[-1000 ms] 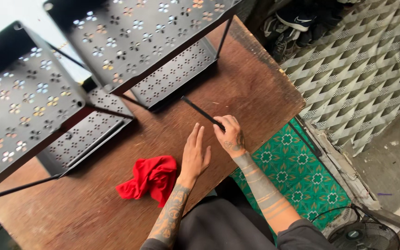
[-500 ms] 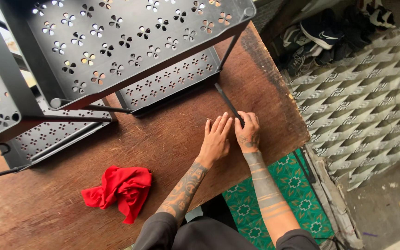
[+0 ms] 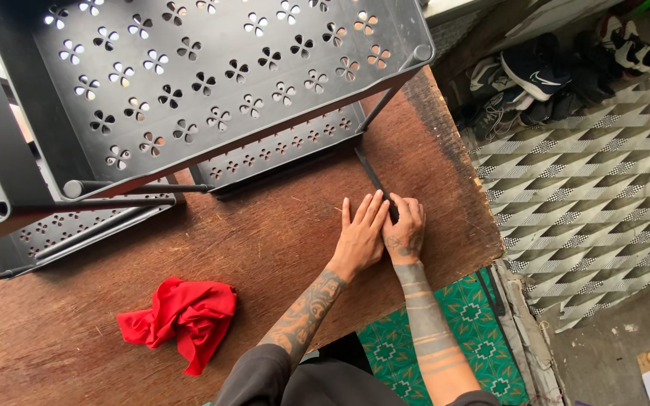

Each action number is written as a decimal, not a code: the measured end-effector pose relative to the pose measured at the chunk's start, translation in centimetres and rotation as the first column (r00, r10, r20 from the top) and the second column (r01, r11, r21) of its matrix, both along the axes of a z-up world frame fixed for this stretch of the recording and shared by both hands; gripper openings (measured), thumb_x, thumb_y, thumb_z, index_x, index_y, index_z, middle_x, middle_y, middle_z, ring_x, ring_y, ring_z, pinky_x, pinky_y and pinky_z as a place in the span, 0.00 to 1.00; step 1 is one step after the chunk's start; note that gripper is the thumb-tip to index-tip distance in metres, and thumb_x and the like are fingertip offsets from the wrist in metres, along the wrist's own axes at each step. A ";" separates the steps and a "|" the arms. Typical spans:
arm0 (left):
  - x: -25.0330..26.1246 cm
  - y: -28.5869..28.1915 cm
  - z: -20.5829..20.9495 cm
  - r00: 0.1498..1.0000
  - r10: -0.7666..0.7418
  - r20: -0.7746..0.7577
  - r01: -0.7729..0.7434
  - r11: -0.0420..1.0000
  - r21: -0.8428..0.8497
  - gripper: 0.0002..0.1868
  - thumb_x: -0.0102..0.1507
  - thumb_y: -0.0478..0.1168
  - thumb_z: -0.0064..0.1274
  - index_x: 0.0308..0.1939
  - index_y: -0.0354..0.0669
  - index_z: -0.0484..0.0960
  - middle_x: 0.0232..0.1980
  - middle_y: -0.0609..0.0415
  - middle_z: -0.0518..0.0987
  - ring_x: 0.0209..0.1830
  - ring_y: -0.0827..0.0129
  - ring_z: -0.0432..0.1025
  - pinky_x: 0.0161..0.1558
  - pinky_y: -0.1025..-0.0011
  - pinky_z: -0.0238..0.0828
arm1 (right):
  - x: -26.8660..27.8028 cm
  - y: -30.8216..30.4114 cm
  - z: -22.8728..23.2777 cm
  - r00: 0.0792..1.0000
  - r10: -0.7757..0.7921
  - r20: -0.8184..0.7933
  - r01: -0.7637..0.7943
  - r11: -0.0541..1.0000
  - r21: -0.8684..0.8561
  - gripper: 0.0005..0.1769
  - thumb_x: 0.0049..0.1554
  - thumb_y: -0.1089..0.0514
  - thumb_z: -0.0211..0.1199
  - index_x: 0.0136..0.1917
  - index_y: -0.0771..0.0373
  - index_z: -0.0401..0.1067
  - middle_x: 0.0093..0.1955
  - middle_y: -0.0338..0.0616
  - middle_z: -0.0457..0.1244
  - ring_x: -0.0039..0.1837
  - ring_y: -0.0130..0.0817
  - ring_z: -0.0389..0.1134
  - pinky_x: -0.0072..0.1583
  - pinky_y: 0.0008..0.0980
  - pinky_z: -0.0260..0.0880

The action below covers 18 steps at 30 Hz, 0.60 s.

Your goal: The person disassembles a black plastic shelving unit by removing rods from the trays, then wipes the trays with a red cloth. The person handles multiple trays and rods on a wooden table.

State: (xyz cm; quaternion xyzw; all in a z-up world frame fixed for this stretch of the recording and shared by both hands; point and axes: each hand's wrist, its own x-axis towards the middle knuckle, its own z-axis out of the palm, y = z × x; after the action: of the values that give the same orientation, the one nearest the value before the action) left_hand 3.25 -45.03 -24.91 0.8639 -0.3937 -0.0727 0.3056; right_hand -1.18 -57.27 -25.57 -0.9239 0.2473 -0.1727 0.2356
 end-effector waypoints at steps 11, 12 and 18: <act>0.8 1.7 0.8 1.000 0.009 -0.029 -0.008 0.999 0.038 0.42 0.56 0.38 0.51 0.76 0.38 0.60 0.80 0.43 0.57 0.80 0.55 0.52 0.78 0.39 0.31 | 0.4 0.8 2.2 1.000 0.003 -0.023 -0.006 0.991 -0.133 0.22 0.54 0.53 0.70 0.61 0.59 0.74 0.55 0.43 0.65 0.61 0.45 0.66 0.64 0.47 0.61; 0.7 2.2 1.1 0.999 0.012 -0.030 -0.011 0.999 0.045 0.42 0.56 0.38 0.51 0.75 0.38 0.60 0.79 0.43 0.57 0.80 0.54 0.51 0.77 0.39 0.32 | 0.4 1.2 2.6 1.000 0.014 -0.009 -0.015 0.988 -0.154 0.23 0.54 0.53 0.71 0.61 0.59 0.73 0.55 0.43 0.65 0.60 0.45 0.66 0.64 0.47 0.60; 1.4 8.0 4.4 0.999 0.022 0.034 -0.022 1.000 -0.004 0.41 0.57 0.38 0.53 0.76 0.39 0.60 0.80 0.44 0.57 0.80 0.54 0.52 0.77 0.46 0.39 | 1.6 5.6 6.7 0.990 0.109 0.092 -0.101 0.991 -0.092 0.23 0.53 0.56 0.70 0.61 0.60 0.71 0.52 0.40 0.65 0.58 0.42 0.66 0.64 0.46 0.60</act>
State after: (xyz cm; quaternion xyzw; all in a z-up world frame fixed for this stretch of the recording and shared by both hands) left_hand 4.68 -37.06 -20.55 0.8688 -0.3892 -0.0540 0.3012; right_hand 0.40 -51.69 -18.91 -0.9355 0.1788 -0.2152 0.2158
